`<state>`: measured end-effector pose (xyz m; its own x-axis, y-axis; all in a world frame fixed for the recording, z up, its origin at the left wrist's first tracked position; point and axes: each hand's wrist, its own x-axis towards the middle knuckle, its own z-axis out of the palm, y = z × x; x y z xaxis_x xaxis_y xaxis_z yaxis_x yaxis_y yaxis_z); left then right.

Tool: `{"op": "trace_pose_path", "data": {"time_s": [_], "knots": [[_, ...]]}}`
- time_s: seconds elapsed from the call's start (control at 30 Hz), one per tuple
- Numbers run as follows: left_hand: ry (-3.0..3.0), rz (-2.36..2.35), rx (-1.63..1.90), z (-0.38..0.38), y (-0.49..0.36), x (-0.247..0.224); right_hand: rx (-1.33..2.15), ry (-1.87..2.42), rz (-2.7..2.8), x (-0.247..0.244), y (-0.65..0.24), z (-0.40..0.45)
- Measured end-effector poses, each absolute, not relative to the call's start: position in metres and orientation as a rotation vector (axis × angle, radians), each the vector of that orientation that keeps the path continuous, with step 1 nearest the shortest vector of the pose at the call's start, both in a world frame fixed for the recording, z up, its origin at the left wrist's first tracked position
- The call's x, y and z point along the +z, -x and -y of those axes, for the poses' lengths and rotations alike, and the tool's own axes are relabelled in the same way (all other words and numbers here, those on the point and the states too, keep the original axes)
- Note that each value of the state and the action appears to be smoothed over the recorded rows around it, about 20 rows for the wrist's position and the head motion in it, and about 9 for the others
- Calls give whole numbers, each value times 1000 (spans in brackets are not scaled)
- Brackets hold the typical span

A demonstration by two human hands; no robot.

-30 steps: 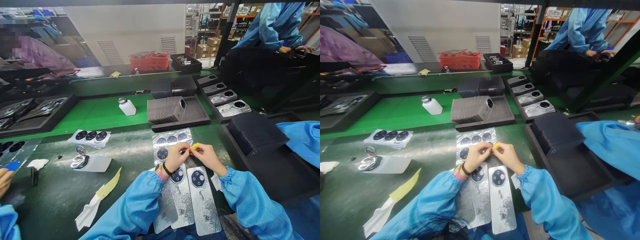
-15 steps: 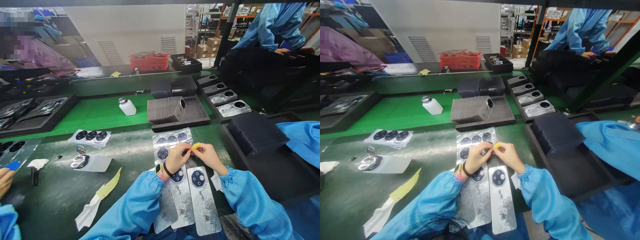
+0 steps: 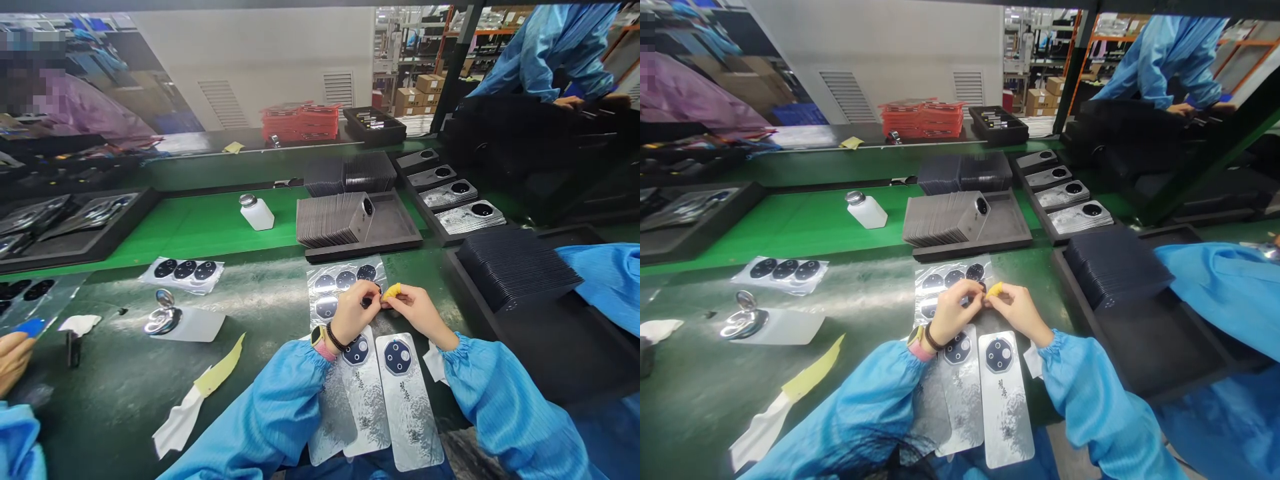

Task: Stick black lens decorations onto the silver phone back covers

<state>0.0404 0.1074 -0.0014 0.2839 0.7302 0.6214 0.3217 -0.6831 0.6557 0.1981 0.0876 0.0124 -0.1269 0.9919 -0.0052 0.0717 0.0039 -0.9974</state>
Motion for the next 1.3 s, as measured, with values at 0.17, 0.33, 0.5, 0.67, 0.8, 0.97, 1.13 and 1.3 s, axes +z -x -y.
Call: {"op": "trace_pose_path", "data": {"time_s": [0.17,0.33,0.5,0.67,0.8,0.97,1.13,1.3], "knots": [[-2165,-940,1403,-108,-39,1,1339,1163,1329,18,-200,-89],[-2251,-879,1409,-106,-38,4,1383,1132,1289,17,-201,-89],[-2338,-820,1411,-104,-39,3,1317,1162,1337,15,-202,-89],[-2340,-809,1409,-104,-39,-3,1289,1173,1345,13,-201,-88],[-2255,-837,1375,-103,-38,-3,1280,1175,1355,13,-199,-87],[-2048,-868,1287,-102,-39,1,1232,1198,1355,16,-198,-86],[-1708,-962,1188,-109,-37,1,1186,1209,1254,13,-204,-89],[-1386,-968,1040,-116,-34,4,1131,1163,1112,7,-204,-91]]}}
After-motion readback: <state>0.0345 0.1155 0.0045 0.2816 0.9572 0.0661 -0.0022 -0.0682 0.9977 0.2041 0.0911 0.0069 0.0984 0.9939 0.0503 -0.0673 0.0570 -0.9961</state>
